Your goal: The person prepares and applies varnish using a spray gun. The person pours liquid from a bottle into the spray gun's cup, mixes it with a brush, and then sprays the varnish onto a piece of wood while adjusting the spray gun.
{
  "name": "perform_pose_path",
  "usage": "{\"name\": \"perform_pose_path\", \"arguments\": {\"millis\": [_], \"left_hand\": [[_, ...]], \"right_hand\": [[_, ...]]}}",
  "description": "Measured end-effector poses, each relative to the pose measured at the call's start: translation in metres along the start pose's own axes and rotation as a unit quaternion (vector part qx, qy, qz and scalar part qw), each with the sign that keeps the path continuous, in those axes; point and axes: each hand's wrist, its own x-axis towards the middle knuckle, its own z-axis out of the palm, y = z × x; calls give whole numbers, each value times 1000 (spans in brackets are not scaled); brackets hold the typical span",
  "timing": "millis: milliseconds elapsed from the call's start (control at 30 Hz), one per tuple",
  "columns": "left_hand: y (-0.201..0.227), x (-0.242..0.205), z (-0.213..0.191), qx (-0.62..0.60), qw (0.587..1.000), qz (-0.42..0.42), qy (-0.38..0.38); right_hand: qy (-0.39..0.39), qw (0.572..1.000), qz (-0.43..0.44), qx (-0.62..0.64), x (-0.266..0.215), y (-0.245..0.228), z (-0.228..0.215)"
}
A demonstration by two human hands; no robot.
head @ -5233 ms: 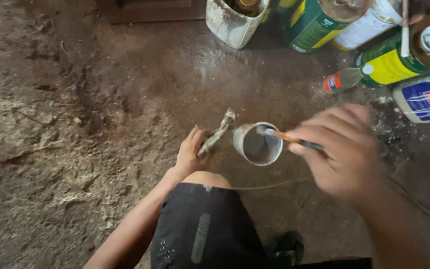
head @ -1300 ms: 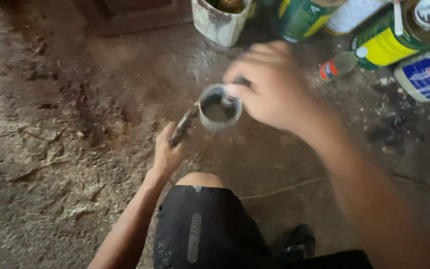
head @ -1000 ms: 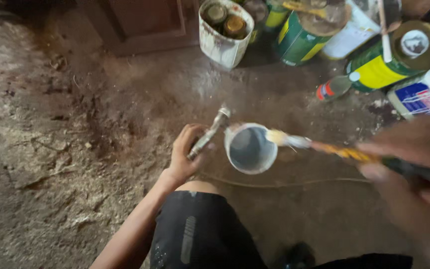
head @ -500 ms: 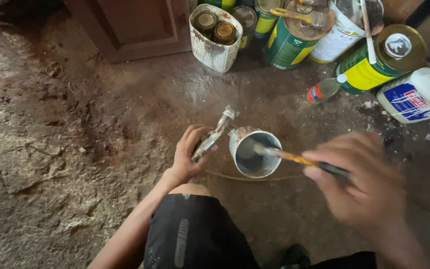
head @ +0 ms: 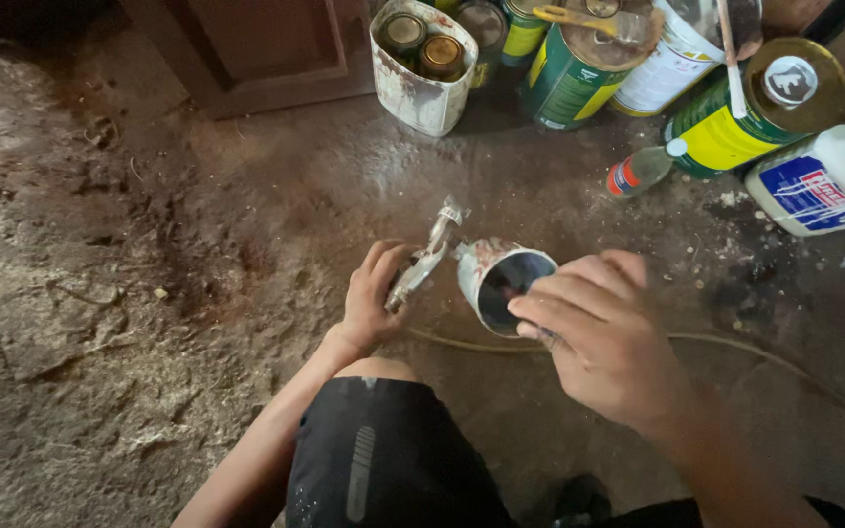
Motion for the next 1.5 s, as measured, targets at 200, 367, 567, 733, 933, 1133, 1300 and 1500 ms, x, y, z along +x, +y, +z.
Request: {"name": "perform_pose_path", "arguments": {"millis": [200, 367, 567, 733, 933, 1133, 1300, 1500], "left_hand": [[3, 0, 5, -8, 1000, -27, 5], [0, -10, 7, 13, 998, -66, 12], [-14, -31, 14, 5, 989, -123, 79], [-28, -33, 9, 18, 985, -101, 139], [-34, -30, 11, 38, 975, -145, 167], [-51, -22, 1, -9, 948, -235, 215], [-57, -28, -10, -47, 934, -259, 242], [-50, -49, -16, -15, 925, -277, 258]], "right_hand": [[-4, 1000, -1, -24, 10, -2, 7], [16, 999, 36, 7, 21, -4, 22], [76, 992, 95, 20, 11, 6, 28], [185, 895, 366, 177, 6, 24, 35], [279, 851, 321, 309, -24, 79, 48], [387, 673, 362, 516, -45, 136, 67], [426, 641, 342, 539, -14, 184, 123], [283, 940, 191, 7, 89, 249, 208]]}}
